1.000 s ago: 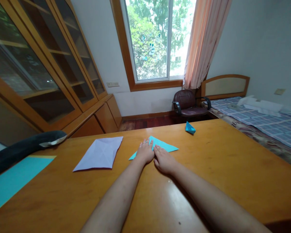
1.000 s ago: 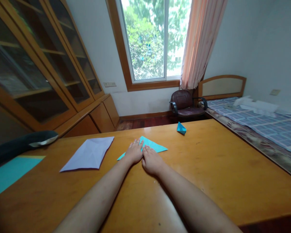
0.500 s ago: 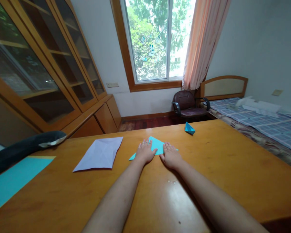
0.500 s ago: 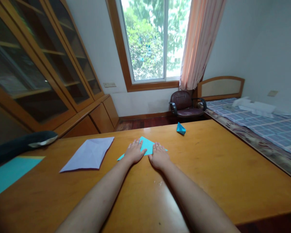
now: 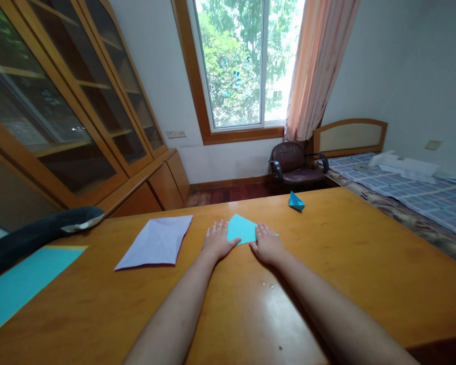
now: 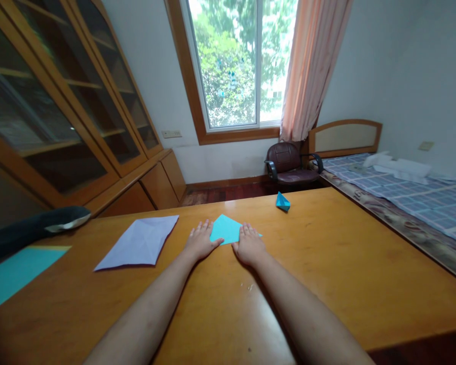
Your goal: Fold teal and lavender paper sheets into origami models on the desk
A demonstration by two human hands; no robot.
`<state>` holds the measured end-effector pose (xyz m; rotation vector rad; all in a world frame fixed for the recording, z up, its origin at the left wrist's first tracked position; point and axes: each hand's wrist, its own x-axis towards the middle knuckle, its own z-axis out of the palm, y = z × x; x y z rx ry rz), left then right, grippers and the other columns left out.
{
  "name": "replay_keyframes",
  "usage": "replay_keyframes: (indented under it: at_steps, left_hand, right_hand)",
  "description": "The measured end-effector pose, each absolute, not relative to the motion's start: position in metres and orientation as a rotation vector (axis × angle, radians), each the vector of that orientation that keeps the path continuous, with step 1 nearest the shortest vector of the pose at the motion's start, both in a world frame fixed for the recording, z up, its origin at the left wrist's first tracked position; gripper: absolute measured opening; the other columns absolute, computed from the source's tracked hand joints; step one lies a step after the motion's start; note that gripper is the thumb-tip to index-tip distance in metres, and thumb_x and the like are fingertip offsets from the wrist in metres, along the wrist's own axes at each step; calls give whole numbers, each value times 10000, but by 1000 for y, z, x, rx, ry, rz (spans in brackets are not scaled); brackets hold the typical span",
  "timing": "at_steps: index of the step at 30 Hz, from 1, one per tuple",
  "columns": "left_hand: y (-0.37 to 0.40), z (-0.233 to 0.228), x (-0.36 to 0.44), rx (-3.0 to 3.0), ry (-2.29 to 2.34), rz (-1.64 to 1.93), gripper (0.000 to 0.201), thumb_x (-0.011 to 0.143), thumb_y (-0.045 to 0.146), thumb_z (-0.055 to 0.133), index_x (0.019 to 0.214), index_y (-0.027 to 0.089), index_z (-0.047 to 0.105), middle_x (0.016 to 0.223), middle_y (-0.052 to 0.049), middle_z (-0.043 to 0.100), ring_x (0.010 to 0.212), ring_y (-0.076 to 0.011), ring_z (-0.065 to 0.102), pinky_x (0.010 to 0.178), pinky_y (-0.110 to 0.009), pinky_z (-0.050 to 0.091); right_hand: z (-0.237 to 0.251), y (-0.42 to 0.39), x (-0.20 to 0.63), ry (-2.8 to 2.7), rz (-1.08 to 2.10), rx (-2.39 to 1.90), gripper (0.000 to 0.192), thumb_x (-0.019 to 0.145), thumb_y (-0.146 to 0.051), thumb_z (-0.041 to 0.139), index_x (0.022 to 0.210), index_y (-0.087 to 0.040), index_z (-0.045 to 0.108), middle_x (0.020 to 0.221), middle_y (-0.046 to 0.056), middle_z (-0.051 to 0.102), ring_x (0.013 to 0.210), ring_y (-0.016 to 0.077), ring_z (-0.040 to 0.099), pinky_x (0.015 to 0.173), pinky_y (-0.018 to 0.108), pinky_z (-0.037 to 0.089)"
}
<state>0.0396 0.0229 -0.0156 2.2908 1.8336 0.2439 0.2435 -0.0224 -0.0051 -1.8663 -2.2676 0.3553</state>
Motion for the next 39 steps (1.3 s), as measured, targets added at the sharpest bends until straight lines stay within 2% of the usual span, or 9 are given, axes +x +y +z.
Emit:
replay_keyframes:
  at_steps: [8,12,13,15,17,19,24,30,39]
  left_hand:
    - [15,-12,26,2310,1923,98,979,716,789,355,1467,170,242,1546,-123,166,1411,-360,133,1104,-560,133]
    - [14,-10,28,2317,1948,59,982,713,794,341,1466,171,243,1545,-116,174,1410,-355,143,1100,-567,144]
    - [14,-10,29,2318,1951,58,980,712,795,339,1464,174,249,1545,-115,176,1409,-356,145,1099,-567,146]
    - [14,-10,29,2324,1952,61,977,711,799,334,1462,178,256,1545,-114,175,1409,-358,147,1098,-564,150]
    - [13,-11,29,2332,1950,70,978,711,801,329,1461,177,256,1546,-116,175,1408,-360,147,1098,-561,154]
    - [13,-11,29,2334,1947,76,982,711,802,329,1462,173,253,1545,-119,179,1408,-361,147,1097,-561,157]
    - [13,-10,28,2320,1939,94,986,711,799,335,1461,164,255,1543,-118,188,1408,-359,151,1096,-565,160]
    - [13,-11,28,2313,1937,97,973,716,786,353,1466,178,241,1544,-114,182,1411,-353,144,1102,-554,158]
    - [15,-11,27,2312,1938,63,983,708,800,334,1471,191,227,1550,-102,161,1414,-348,133,1105,-557,149]
  right_hand:
    - [-3,-24,243,-2272,327,-1861,717,879,-437,381,1410,39,306,1483,237,273,1389,319,224,1123,419,153]
    - [6,-31,235,-2299,148,-1747,600,878,-337,432,1402,-50,363,1473,196,328,1362,308,263,1098,420,180]
    - [9,-34,231,-2341,106,-1667,514,891,-290,411,1363,-87,429,1436,179,393,1329,293,315,1078,407,211]
    - [13,-40,223,-2452,104,-1561,355,913,-222,359,1149,-141,613,1201,157,587,1148,259,481,975,367,318]
    - [17,-46,217,-2538,104,-1522,311,906,-195,366,985,-158,664,997,137,633,985,244,532,866,348,367]
    - [19,-49,213,-2575,82,-1499,287,894,-181,384,961,-160,662,929,125,622,921,239,528,802,341,374]
    - [20,-51,213,-2572,85,-1551,295,891,-198,394,1010,-183,664,915,121,618,890,242,529,751,342,371]
    - [26,-46,227,-2512,92,-1802,299,858,-187,423,915,-151,714,906,164,653,884,275,589,747,357,411]
    - [41,-33,273,-2328,361,-2306,257,774,-205,569,962,-123,724,985,229,679,956,320,640,792,400,463]
